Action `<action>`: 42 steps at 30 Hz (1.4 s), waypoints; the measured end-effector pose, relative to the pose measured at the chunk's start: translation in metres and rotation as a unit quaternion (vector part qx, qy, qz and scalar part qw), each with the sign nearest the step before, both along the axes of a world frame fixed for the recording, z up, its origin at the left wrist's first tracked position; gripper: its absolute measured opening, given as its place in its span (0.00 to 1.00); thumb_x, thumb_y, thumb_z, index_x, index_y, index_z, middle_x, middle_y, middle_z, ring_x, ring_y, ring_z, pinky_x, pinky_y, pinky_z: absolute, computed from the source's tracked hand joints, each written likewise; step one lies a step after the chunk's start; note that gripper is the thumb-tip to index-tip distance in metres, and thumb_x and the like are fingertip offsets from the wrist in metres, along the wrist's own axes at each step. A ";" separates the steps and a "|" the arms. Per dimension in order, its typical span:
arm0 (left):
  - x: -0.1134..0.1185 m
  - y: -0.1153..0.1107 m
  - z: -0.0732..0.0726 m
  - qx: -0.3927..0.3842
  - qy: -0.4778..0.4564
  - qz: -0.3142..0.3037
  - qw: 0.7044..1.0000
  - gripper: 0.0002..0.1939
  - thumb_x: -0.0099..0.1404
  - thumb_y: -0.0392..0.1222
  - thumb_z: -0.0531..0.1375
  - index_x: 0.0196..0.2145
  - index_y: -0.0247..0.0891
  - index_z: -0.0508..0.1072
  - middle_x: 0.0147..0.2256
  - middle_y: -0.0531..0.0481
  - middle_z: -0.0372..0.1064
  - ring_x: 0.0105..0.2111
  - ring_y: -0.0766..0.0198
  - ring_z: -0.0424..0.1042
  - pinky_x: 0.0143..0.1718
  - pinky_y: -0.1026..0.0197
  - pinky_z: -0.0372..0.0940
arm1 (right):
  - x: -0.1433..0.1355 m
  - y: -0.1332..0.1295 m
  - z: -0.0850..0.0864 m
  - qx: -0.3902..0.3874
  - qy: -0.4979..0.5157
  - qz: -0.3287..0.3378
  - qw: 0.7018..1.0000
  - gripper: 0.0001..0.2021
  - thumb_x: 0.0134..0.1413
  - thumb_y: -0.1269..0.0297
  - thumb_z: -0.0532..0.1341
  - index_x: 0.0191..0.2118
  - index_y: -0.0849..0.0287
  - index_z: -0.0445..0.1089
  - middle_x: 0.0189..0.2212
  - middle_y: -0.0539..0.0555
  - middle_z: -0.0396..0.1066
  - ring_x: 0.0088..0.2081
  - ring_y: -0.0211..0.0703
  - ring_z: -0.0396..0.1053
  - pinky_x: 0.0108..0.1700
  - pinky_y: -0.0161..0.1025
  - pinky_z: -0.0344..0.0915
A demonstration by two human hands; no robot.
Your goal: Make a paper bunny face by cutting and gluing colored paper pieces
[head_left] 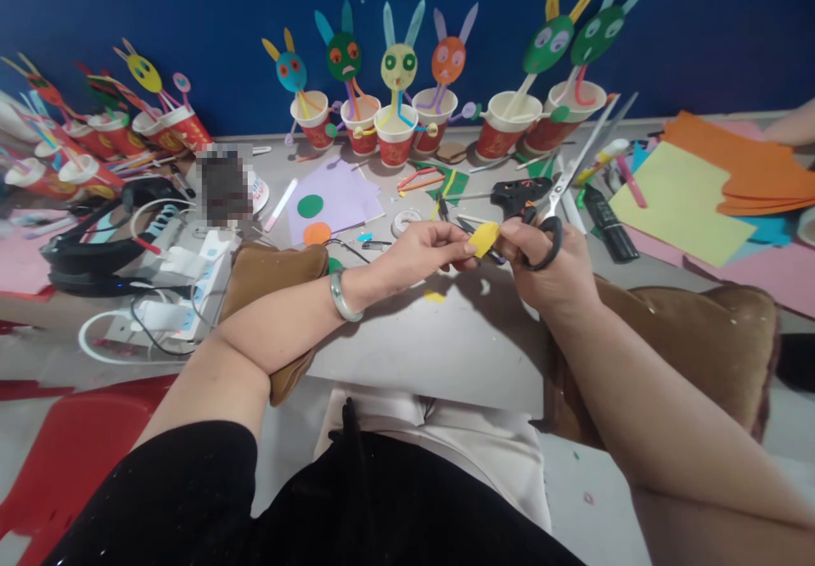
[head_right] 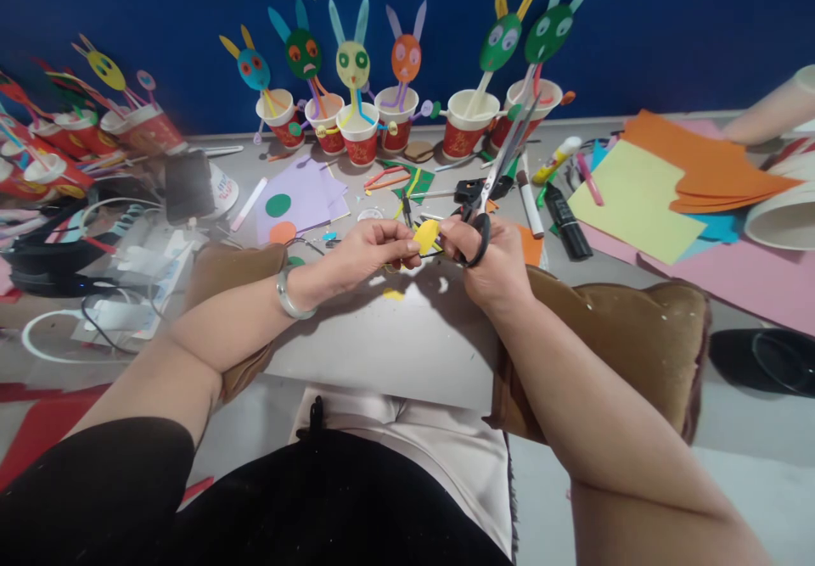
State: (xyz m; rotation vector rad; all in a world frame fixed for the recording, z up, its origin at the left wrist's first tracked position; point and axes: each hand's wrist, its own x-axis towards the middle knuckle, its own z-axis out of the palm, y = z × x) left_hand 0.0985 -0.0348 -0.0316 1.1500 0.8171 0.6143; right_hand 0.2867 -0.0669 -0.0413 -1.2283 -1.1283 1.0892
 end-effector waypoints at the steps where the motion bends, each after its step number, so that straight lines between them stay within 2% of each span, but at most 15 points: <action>1: 0.000 0.001 -0.001 -0.006 -0.005 -0.007 1.000 0.14 0.65 0.45 0.75 0.32 0.35 0.76 0.27 0.52 0.78 0.28 0.70 0.72 0.38 0.62 0.66 | 0.000 0.000 0.001 -0.006 0.006 0.003 1.000 0.20 0.51 0.53 0.72 0.20 0.53 0.64 0.22 0.50 0.60 0.28 0.41 0.56 0.36 0.45 0.54; 6: -0.002 0.002 -0.005 -0.071 -0.055 -0.066 0.994 0.18 0.63 0.51 0.76 0.34 0.35 0.76 0.29 0.53 0.78 0.30 0.71 0.73 0.39 0.62 0.67 | -0.002 0.002 0.001 -0.041 0.036 0.033 0.998 0.21 0.42 0.50 0.75 0.21 0.53 0.64 0.23 0.50 0.61 0.27 0.40 0.55 0.32 0.43 0.55; 11: -0.002 0.000 -0.002 -0.159 -0.076 -0.122 0.977 0.13 0.68 0.43 0.73 0.35 0.35 0.74 0.28 0.53 0.76 0.29 0.71 0.74 0.37 0.63 0.67 | -0.003 0.001 0.003 -0.084 0.073 0.095 0.989 0.21 0.32 0.52 0.80 0.20 0.52 0.68 0.22 0.50 0.67 0.27 0.42 0.61 0.29 0.42 0.59; 15: -0.003 -0.001 0.003 -0.180 -0.081 -0.139 0.971 0.11 0.69 0.41 0.71 0.35 0.35 0.74 0.29 0.52 0.77 0.29 0.70 0.75 0.37 0.62 0.68 | 0.000 0.001 0.004 -0.081 0.078 0.139 0.984 0.21 0.33 0.51 0.82 0.20 0.52 0.71 0.22 0.51 0.68 0.26 0.42 0.61 0.29 0.43 0.59; 20: -0.003 -0.001 0.004 -0.185 -0.088 -0.140 0.969 0.08 0.71 0.38 0.68 0.34 0.35 0.74 0.29 0.52 0.77 0.29 0.70 0.76 0.35 0.65 0.68 | 0.001 0.000 -0.001 -0.061 0.065 0.110 0.990 0.21 0.36 0.48 0.82 0.22 0.52 0.72 0.20 0.49 0.63 0.25 0.40 0.58 0.29 0.43 0.57; 24: -0.001 0.004 -0.004 -0.160 -0.031 -0.123 0.979 0.08 0.71 0.39 0.66 0.34 0.35 0.76 0.30 0.50 0.78 0.28 0.71 0.75 0.34 0.65 0.68 | 0.000 0.000 -0.004 -0.043 0.061 0.072 0.995 0.23 0.35 0.49 0.83 0.23 0.54 0.71 0.21 0.47 0.63 0.26 0.38 0.59 0.31 0.40 0.57; 30: 0.000 0.009 -0.007 -0.037 -0.017 -0.007 0.999 0.15 0.73 0.49 0.65 0.33 0.35 0.76 0.29 0.51 0.75 0.28 0.70 0.72 0.34 0.63 0.66 | -0.001 0.001 -0.004 -0.040 -0.012 0.029 0.999 0.23 0.34 0.47 0.81 0.23 0.54 0.71 0.20 0.46 0.62 0.25 0.36 0.55 0.29 0.39 0.51; 33: -0.004 0.010 -0.004 0.023 -0.017 -0.023 0.999 0.20 0.67 0.56 0.70 0.33 0.36 0.75 0.30 0.52 0.73 0.29 0.70 0.71 0.34 0.62 0.63 | 0.000 -0.001 -0.004 -0.024 -0.042 0.033 0.998 0.22 0.37 0.48 0.81 0.23 0.54 0.70 0.19 0.46 0.60 0.24 0.36 0.52 0.27 0.39 0.48; 37: -0.008 0.010 -0.001 0.084 0.012 -0.048 0.995 0.25 0.53 0.54 0.80 0.31 0.35 0.74 0.28 0.55 0.71 0.29 0.71 0.67 0.34 0.62 0.61 | -0.001 -0.003 -0.002 -0.022 -0.050 0.050 0.997 0.20 0.41 0.49 0.81 0.24 0.52 0.72 0.20 0.48 0.61 0.23 0.37 0.51 0.26 0.41 0.47; 42: -0.007 0.009 -0.001 0.075 0.027 -0.037 0.996 0.19 0.57 0.47 0.78 0.27 0.35 0.73 0.26 0.56 0.71 0.28 0.72 0.68 0.34 0.63 0.61 | -0.003 -0.004 -0.002 -0.034 -0.034 0.028 0.998 0.19 0.41 0.51 0.80 0.22 0.53 0.72 0.19 0.48 0.61 0.25 0.38 0.52 0.29 0.42 0.47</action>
